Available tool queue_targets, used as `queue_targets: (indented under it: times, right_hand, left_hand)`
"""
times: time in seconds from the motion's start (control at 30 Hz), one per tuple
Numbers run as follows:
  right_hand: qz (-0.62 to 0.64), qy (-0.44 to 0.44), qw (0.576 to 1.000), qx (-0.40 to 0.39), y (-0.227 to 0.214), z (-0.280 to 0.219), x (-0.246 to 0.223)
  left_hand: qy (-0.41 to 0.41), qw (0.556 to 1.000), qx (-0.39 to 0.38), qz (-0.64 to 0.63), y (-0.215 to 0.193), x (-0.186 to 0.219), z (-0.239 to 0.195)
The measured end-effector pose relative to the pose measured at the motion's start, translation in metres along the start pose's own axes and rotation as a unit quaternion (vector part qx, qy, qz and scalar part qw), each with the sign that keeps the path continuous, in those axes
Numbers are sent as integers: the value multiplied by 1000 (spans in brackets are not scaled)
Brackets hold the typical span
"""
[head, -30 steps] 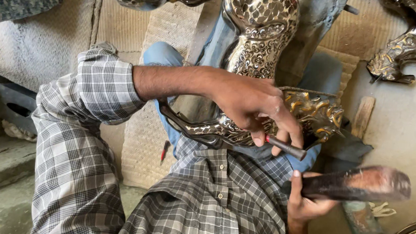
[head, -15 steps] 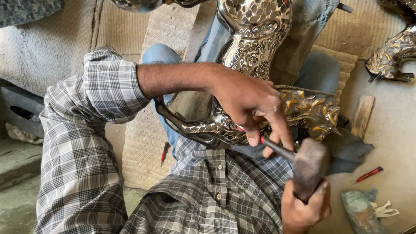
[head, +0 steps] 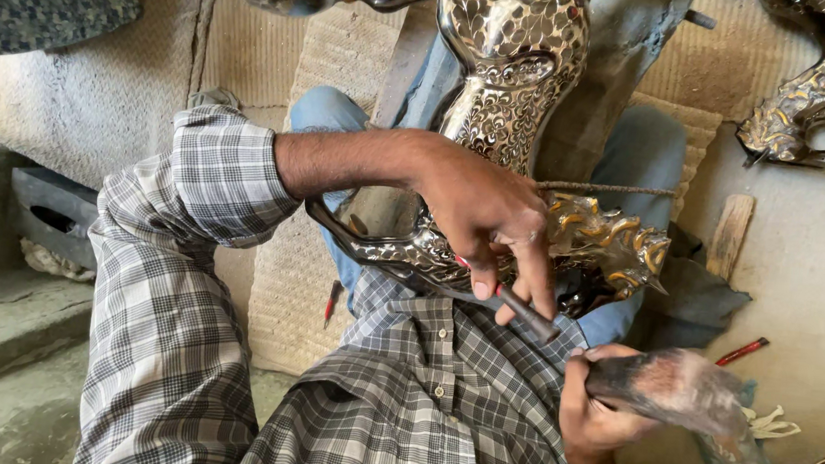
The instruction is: The person uses a hammer and chisel to engrave intricate patterns onto a silver-colored metal object shaped like a deer. They repeatedly strike the chisel to create detailed textures on the surface.
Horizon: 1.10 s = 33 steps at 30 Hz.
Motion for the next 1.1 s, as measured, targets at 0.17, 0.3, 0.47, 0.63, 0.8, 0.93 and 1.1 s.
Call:
queue_targets:
  times: [0.17,0.3,0.47,0.63,0.8,0.93,1.1]
  right_hand:
    - [259,103,960,-36,-2,10,-17]
    - [172,110,979,8,-18,15,-29]
    - [172,85,981,42,-20,10,-26]
    - [85,5,996,36,-2,9,-21]
    - [-6,-37,999,18,-6,19,-33]
    - [57,-78,995,14,-12,29,-43]
    - [19,-15,1000,-8,-12,29,-36]
  left_hand:
    - [-15,1000,6,15,6,-2,-5]
    - [50,998,34,35,6,5,-10]
    - [19,999,31,33,6,5,-11]
    - [26,999,25,24,6,8,-12]
    - [36,999,19,30,4,7,-14]
    - [39,999,10,15,5,6,-13]
    - [52,998,4,25,5,5,-13]
Point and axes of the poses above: each hand's wrist, its own z-axis towards the middle knuckle, its own y-axis out of the palm, x = y × z, the point moved 4 cm from there along z, towards the middle knuckle, and after that the axes turned 12 degrees about -z, right-handed, at the moved point
